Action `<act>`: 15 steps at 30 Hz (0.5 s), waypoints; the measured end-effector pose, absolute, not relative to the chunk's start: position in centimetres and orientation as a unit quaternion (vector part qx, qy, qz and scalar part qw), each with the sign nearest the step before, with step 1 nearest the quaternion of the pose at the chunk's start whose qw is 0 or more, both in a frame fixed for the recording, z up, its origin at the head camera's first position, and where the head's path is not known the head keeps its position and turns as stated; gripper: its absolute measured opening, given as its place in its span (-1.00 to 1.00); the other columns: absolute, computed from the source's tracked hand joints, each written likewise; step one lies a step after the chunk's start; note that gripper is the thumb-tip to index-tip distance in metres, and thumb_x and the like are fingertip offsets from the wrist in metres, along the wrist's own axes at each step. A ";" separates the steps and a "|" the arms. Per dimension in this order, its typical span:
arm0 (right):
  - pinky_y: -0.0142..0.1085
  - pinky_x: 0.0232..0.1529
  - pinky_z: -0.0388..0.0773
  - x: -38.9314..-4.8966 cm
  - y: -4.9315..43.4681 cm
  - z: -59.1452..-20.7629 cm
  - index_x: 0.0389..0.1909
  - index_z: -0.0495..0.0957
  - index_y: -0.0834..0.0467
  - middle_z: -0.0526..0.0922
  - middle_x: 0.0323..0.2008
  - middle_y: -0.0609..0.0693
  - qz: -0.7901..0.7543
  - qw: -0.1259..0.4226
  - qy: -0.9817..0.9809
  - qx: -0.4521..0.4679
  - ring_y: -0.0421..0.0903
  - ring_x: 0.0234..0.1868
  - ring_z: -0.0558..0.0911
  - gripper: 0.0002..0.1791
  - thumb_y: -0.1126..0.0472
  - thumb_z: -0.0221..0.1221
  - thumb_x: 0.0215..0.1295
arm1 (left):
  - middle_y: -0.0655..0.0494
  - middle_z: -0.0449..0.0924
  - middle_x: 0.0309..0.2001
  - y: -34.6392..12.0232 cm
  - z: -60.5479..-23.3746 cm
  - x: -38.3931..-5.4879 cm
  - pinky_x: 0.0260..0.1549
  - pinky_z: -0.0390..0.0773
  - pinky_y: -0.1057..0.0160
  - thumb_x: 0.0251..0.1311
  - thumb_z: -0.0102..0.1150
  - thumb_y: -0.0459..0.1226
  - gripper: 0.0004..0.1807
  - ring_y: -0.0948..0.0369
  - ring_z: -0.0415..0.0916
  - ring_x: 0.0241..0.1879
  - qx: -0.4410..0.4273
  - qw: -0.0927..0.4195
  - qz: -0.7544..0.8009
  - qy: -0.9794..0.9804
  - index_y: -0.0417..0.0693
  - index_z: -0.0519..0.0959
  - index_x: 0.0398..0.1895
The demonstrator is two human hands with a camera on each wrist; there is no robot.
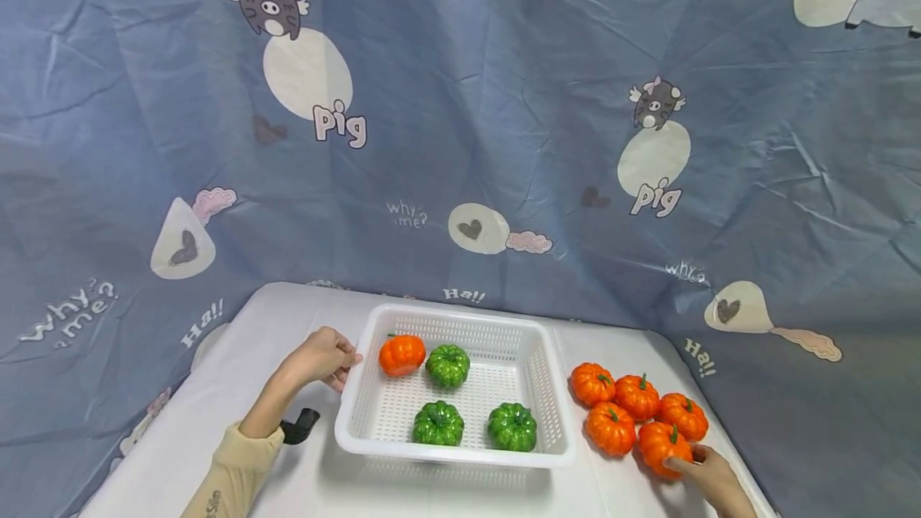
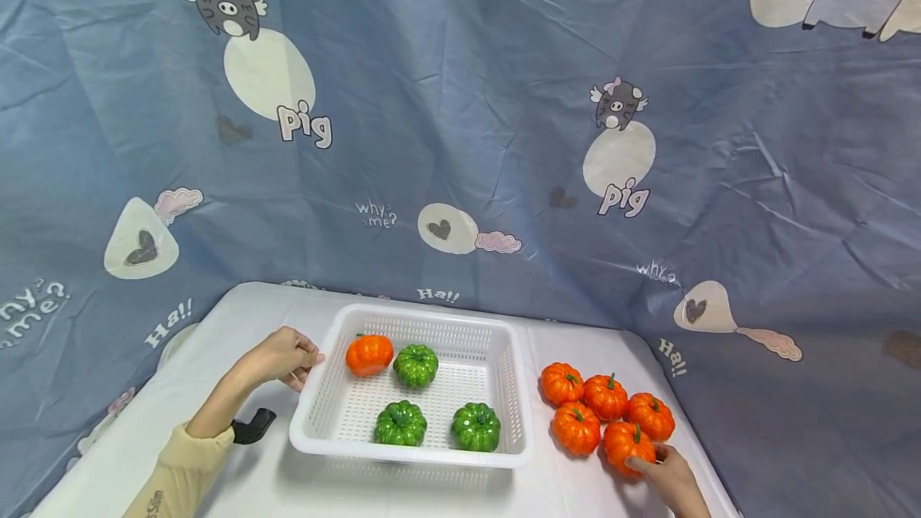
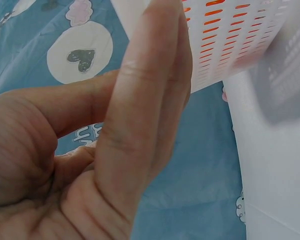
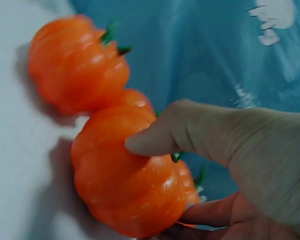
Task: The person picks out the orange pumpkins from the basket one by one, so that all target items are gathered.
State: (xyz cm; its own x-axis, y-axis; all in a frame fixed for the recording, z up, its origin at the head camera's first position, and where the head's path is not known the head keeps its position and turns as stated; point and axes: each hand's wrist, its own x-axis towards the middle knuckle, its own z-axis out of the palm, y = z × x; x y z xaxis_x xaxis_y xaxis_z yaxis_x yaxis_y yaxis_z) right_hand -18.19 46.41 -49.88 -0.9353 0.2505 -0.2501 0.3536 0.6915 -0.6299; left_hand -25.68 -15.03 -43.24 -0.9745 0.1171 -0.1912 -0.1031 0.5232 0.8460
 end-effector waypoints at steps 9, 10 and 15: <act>0.28 0.28 0.26 -18.1 45.5 -49.8 0.19 0.10 0.68 0.16 0.21 0.65 -0.329 0.066 0.927 0.167 0.52 0.20 0.26 -0.07 -0.04 0.21 0.17 | -0.10 0.57 -0.56 -15.0 -43.6 -26.1 -0.59 0.71 0.21 0.25 0.16 -0.40 -0.86 0.18 0.57 -0.65 -0.004 0.117 0.495 0.861 -0.39 0.58 -0.31; 0.29 0.29 0.24 -18.1 45.4 -49.7 0.20 0.08 0.68 0.14 0.22 0.65 -0.329 0.067 0.927 0.167 0.53 0.22 0.24 -0.06 -0.04 0.21 0.17 | -0.10 0.57 -0.56 -15.0 -43.6 -26.1 -0.60 0.71 0.21 0.25 0.16 -0.40 -0.86 0.18 0.57 -0.66 -0.005 0.117 0.495 0.861 -0.39 0.58 -0.31; 0.27 0.34 0.20 -18.2 44.6 -48.8 0.27 -0.02 0.68 0.06 0.27 0.66 -0.350 0.057 0.922 0.154 0.54 0.29 0.14 -0.03 0.01 0.22 0.21 | -0.10 0.57 -0.55 -15.1 -43.6 -26.1 -0.60 0.71 0.20 0.26 0.15 -0.40 -0.86 0.18 0.57 -0.65 -0.012 0.116 0.497 0.860 -0.40 0.57 -0.29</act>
